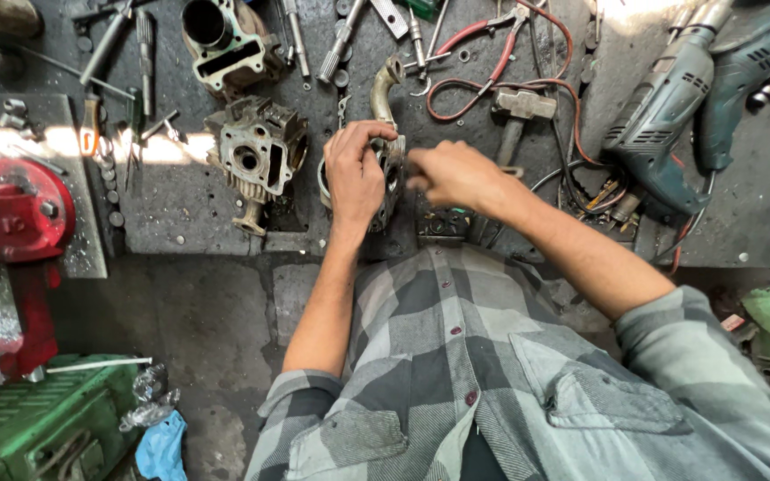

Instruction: The person sits at a cluttered repair workbench and cleans a small engine cylinder head, scraping its surfaces with a yellow-handled scraper while holding the part steady. They turn the part over, reposition it, and continue scraping different faces, at times working by hand around the openings.

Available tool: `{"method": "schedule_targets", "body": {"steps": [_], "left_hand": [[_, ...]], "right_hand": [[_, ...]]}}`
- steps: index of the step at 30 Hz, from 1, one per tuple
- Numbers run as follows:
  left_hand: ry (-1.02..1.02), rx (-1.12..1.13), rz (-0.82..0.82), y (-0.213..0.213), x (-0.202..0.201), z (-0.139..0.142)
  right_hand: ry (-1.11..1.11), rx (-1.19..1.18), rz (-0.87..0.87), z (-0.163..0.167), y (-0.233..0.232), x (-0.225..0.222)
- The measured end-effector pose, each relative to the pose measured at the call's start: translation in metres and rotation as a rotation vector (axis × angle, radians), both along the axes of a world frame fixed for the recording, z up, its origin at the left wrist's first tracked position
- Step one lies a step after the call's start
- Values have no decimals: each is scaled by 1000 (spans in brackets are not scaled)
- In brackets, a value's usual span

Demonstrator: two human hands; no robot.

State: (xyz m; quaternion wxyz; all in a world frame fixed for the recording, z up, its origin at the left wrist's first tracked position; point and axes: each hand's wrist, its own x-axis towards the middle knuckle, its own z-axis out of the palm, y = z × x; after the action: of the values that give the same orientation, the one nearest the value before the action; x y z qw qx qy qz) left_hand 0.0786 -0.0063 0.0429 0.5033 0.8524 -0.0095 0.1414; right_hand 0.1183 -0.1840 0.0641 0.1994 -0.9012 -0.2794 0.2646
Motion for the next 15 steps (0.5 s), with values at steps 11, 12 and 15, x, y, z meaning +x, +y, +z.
{"method": "schedule_targets", "body": {"steps": [11,12,15], "left_hand": [[-6,27,3,2,-1,1],[-9,22,-1,1,0,1],[24,44,46,0,0,2]], "right_hand": [[-120,218,-146,-20,-6,-32],[-169,248,-184,-21,-5,-33],[-150,226,-196,-23,-3,-35]]}}
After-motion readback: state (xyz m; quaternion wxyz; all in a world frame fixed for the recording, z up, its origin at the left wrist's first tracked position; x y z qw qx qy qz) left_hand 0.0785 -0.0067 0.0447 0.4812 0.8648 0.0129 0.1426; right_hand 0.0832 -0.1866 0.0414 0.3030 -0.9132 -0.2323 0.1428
